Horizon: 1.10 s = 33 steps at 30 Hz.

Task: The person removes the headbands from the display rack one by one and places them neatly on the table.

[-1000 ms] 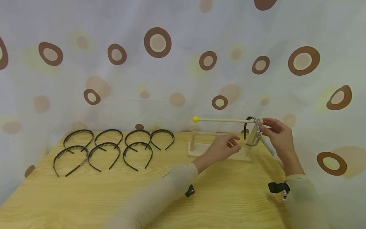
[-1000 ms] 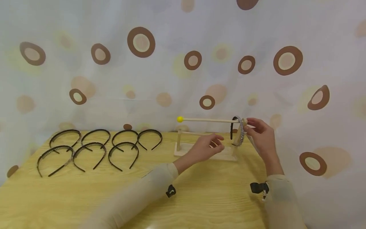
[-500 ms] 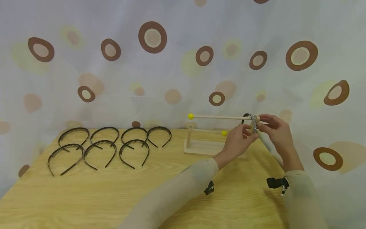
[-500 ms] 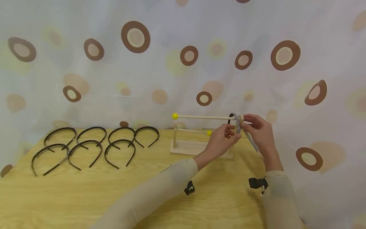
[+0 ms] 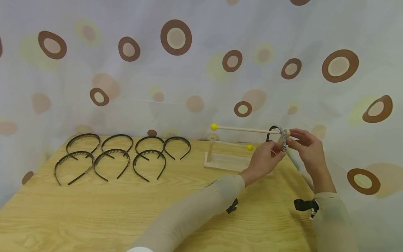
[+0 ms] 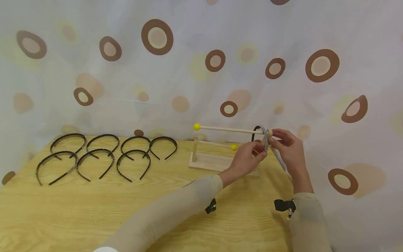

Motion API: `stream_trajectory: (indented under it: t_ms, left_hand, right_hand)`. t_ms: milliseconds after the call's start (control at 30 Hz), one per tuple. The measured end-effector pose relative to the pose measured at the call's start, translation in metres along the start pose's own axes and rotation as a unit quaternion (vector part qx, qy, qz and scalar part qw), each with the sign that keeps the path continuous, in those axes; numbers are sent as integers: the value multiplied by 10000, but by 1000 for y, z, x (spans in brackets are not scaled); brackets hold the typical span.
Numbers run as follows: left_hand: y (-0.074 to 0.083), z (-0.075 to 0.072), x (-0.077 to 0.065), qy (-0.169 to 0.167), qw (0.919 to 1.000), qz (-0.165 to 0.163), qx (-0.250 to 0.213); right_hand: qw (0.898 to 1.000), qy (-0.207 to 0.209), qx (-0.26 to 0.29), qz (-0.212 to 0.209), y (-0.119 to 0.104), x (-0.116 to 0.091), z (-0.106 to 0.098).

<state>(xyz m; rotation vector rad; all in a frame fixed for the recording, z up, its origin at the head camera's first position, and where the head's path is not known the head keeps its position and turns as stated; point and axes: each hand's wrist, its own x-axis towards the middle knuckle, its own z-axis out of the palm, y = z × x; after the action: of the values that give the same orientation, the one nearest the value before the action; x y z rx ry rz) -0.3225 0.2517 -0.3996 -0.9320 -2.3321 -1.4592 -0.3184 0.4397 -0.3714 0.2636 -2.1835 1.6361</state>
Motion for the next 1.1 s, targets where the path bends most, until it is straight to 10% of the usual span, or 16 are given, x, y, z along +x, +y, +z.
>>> stream_trajectory:
  t_ms: [1100]
  left_hand:
    - [35,-58,20,613,9976,243,-191]
  right_hand:
    - [9975,-25,696,-147,4,0,2]
